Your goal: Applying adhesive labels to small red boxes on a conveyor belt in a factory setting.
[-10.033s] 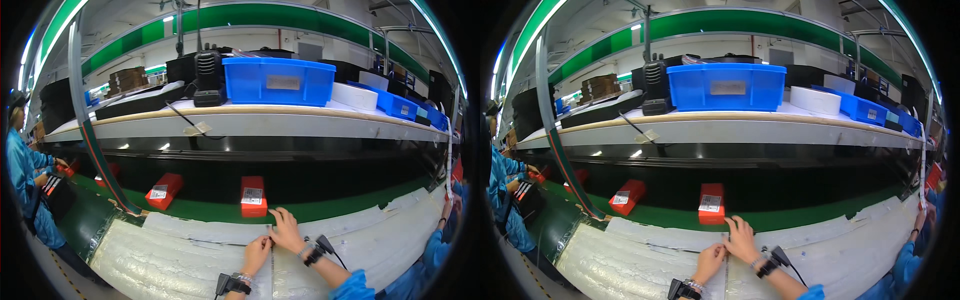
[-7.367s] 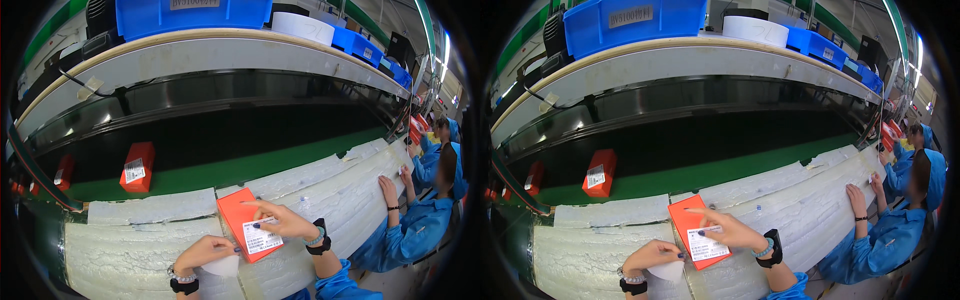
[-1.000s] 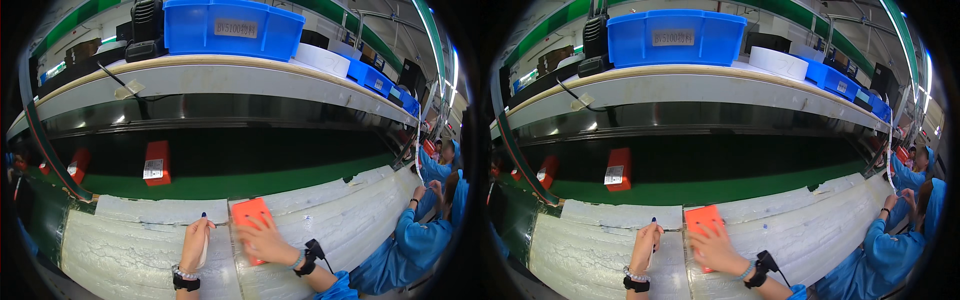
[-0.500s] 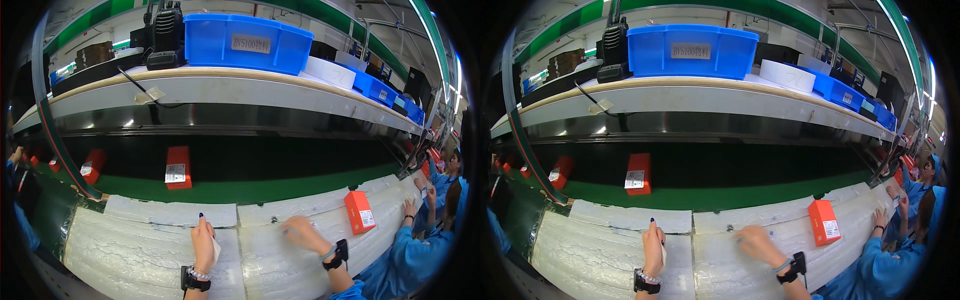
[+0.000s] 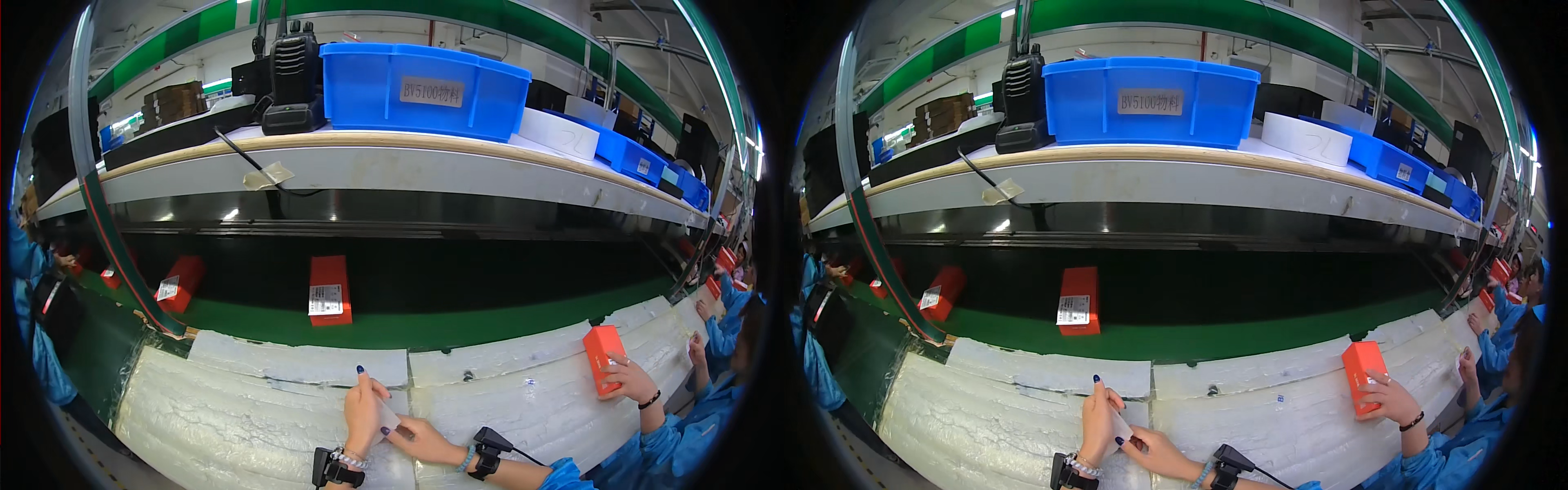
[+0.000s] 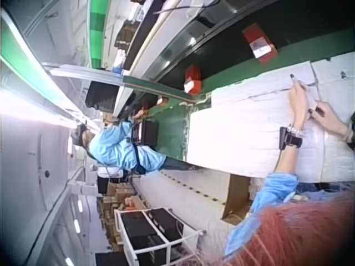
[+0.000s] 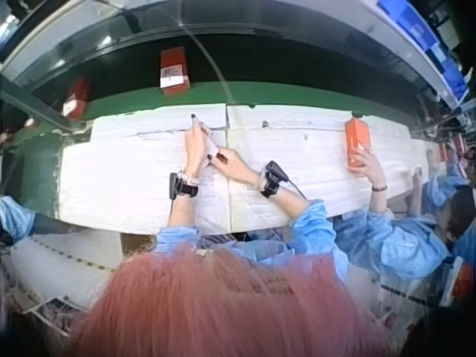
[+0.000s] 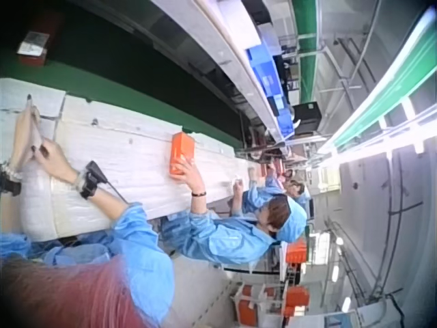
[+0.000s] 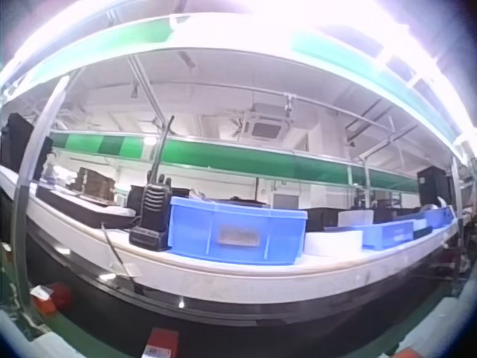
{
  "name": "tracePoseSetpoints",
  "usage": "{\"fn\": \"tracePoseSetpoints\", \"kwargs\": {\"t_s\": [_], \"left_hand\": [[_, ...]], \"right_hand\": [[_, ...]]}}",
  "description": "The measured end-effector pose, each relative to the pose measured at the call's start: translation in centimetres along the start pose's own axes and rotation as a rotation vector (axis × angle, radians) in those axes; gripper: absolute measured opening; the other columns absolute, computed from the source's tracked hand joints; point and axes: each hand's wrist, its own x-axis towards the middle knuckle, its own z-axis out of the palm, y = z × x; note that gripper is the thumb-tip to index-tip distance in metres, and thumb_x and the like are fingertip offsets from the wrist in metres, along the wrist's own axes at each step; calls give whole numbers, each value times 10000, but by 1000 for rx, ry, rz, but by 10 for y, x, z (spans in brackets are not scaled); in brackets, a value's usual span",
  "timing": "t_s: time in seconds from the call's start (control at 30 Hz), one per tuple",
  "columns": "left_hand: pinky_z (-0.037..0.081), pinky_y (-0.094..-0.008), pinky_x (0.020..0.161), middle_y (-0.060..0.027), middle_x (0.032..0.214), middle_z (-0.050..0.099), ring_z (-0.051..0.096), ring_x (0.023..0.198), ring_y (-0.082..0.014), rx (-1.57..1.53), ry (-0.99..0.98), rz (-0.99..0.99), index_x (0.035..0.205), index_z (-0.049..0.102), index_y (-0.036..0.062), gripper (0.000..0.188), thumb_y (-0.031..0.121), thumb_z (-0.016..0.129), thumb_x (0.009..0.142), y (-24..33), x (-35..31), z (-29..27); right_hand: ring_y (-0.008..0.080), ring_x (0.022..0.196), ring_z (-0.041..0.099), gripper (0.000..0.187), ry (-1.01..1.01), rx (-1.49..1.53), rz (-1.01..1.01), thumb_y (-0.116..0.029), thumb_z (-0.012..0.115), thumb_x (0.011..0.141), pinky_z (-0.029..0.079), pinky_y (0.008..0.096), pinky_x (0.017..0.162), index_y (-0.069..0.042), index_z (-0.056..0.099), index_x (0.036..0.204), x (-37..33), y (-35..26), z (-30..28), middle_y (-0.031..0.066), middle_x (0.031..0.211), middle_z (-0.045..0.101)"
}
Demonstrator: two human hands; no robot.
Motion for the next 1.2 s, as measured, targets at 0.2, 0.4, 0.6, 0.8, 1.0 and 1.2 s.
{"fn": "tracePoseSetpoints", "kwargs": {"t_s": [0.2, 0.4, 0.6, 0.8, 1.0, 1.2], "left_hand": [[407, -303, 588, -55, 694, 565, 517, 634, -134, -22, -23, 135, 899, 668, 29, 489, 383, 353, 1021, -3, 0, 1], [485, -257, 723, -79, 884, 671, 614, 793, -136, -175, -127, 79, 1033, 648, -32, 240, 172, 554, 950, -8, 1, 0], [504, -264, 763, -105, 980, 694, 640, 868, -142, -49, -221, 120, 1070, 645, -40, 229, 68, 638, 868, -8, 0, -7], [502, -249, 711, -72, 905, 680, 616, 799, -104, 44, -247, 123, 1057, 672, -19, 200, 85, 593, 906, -1, 1, -5], [492, -245, 676, -62, 866, 678, 599, 751, -91, 101, -246, 147, 1053, 678, -15, 215, 124, 574, 925, -4, 0, -6], [498, -296, 652, -137, 796, 696, 651, 707, -173, 140, -185, 169, 955, 700, 16, 171, 141, 596, 903, -2, -1, -3]], "right_hand": [[79, 624, 497, 195, 288, 97, 64, -162, 576, 942, 431, 261, 574, 32, 584, 923, 0, 14, 2, 27, 695, 564], [38, 623, 474, 231, 431, 284, 194, -168, 511, 987, 398, 223, 550, 14, 561, 853, 2, -4, 1, -17, 689, 537], [33, 633, 467, 233, 480, 267, 158, -183, 499, 997, 395, 210, 563, 21, 607, 967, 0, 5, -2, -21, 678, 531], [33, 666, 522, 221, 431, 262, 143, -173, 540, 980, 428, 197, 591, 17, 610, 1068, 4, 15, 0, -10, 774, 609], [16, 582, 473, 195, 495, 179, 118, -177, 605, 939, 392, 205, 511, 15, 611, 972, 5, 19, 5, -24, 672, 572], [35, 683, 535, 220, 412, 114, 191, -149, 567, 963, 440, 200, 590, 39, 609, 1069, 1, 24, 1, 8, 805, 633]]}}
